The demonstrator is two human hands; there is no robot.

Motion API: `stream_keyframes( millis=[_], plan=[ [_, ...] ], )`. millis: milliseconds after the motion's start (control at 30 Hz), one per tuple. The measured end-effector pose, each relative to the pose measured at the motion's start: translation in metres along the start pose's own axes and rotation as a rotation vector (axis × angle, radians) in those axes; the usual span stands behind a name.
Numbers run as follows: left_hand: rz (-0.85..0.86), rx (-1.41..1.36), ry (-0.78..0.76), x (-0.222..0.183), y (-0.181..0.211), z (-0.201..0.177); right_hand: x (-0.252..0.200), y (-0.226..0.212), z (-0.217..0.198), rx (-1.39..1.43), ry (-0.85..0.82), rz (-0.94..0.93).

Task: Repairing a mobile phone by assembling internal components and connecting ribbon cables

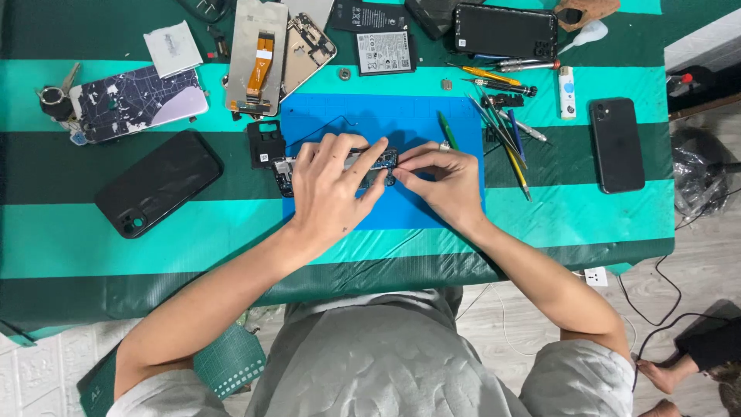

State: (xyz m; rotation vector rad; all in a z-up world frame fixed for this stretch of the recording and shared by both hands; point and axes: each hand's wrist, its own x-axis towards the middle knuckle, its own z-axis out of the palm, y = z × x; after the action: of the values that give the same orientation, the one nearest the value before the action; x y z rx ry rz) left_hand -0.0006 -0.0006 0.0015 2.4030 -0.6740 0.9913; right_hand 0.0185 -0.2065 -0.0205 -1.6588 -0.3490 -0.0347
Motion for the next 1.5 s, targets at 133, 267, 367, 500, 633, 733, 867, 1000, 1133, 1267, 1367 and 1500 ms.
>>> stream_keyframes(
  millis=[133,267,367,500,633,733,867,1000,1133,1267,1367,1500],
  plan=[
    [0.004,0.02,0.007,-0.0016,-0.0001,0.0003,-0.0005,-0.0003,-0.0006,-0.008,-0.003,0.008],
    [0.012,0.023,0.014,-0.0004,0.0002,-0.0014,0.0002,0.0026,-0.0018,-0.025,-0.021,0.007],
    [0.015,0.019,0.015,-0.0006,0.0003,-0.0021,0.0005,0.004,-0.0021,-0.015,-0.034,0.001],
    [0.01,0.018,0.01,-0.0007,0.0016,-0.0028,-0.0009,0.0042,-0.0019,-0.035,-0.052,-0.008],
    [0.019,0.017,0.015,0.0006,0.0022,-0.0038,0.0,-0.0008,-0.0018,-0.054,-0.034,0.002],
    [0.032,0.016,0.019,0.0007,0.0016,-0.0034,0.0007,-0.004,-0.0011,-0.05,-0.029,0.003],
    [0.03,0.028,0.017,-0.0001,0.0024,-0.0024,-0.0008,-0.0001,-0.0011,-0.041,-0.017,0.013],
    [0.026,0.03,0.027,0.0017,0.003,-0.002,0.0002,0.0006,0.0004,-0.024,-0.003,0.048],
    [0.02,0.02,0.028,0.0021,0.0056,-0.0024,-0.002,-0.0011,0.0008,-0.025,-0.001,0.058],
    [0.006,0.022,0.023,0.0044,0.0066,-0.0025,-0.0014,0.0005,-0.0002,0.024,0.0,0.065],
    [-0.003,0.022,0.015,0.0031,0.0076,-0.0014,-0.0022,-0.0011,-0.0013,0.038,-0.008,0.073],
    [-0.02,-0.003,-0.013,-0.0037,0.0064,0.0053,-0.0016,-0.0012,-0.0027,0.041,-0.031,0.075]
  ],
)
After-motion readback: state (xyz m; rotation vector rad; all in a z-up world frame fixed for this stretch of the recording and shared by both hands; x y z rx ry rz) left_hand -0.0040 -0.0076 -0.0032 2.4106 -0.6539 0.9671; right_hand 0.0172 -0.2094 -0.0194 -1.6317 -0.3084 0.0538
